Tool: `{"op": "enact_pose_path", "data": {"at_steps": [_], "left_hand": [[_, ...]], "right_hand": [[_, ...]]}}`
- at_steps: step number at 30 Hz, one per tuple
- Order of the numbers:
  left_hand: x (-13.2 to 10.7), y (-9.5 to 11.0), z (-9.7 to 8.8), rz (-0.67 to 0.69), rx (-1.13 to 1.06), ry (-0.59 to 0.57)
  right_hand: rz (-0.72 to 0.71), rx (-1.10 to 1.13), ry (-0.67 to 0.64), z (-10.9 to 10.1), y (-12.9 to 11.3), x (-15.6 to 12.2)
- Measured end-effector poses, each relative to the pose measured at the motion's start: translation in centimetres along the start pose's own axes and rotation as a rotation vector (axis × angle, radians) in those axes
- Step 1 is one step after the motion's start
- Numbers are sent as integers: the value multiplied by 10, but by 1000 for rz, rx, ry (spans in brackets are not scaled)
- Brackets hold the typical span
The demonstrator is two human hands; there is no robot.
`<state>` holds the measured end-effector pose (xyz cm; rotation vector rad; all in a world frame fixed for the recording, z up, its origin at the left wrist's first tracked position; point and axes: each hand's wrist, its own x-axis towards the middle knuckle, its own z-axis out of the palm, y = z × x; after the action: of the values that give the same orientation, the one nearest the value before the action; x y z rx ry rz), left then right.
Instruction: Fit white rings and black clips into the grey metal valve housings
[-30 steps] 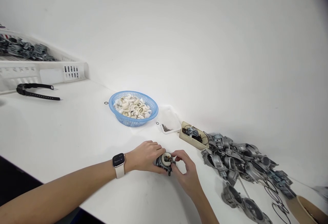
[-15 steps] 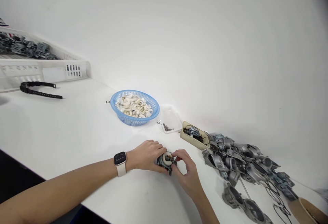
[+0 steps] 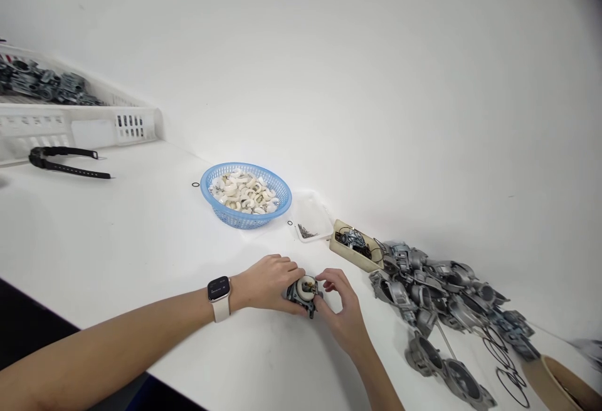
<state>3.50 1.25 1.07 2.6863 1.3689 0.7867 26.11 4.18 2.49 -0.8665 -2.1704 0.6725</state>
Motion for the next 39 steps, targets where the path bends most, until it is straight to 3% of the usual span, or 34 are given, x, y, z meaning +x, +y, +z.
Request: {"op": "enact_pose_path", "data": {"at_steps": [9,19,30,39], "left_hand": [[-2,0,3,1,2,11],[-1,0,2,3,11,11],[-1,-1,3,6,-1,13],[-1,0,1,4,-2,19]], "right_hand": [[54,45,-85,-3,2,0],[33,39,-34,-1,6,0],[16,80,-76,-3,2,0],[13,61,-10,-1,5,0]]}}
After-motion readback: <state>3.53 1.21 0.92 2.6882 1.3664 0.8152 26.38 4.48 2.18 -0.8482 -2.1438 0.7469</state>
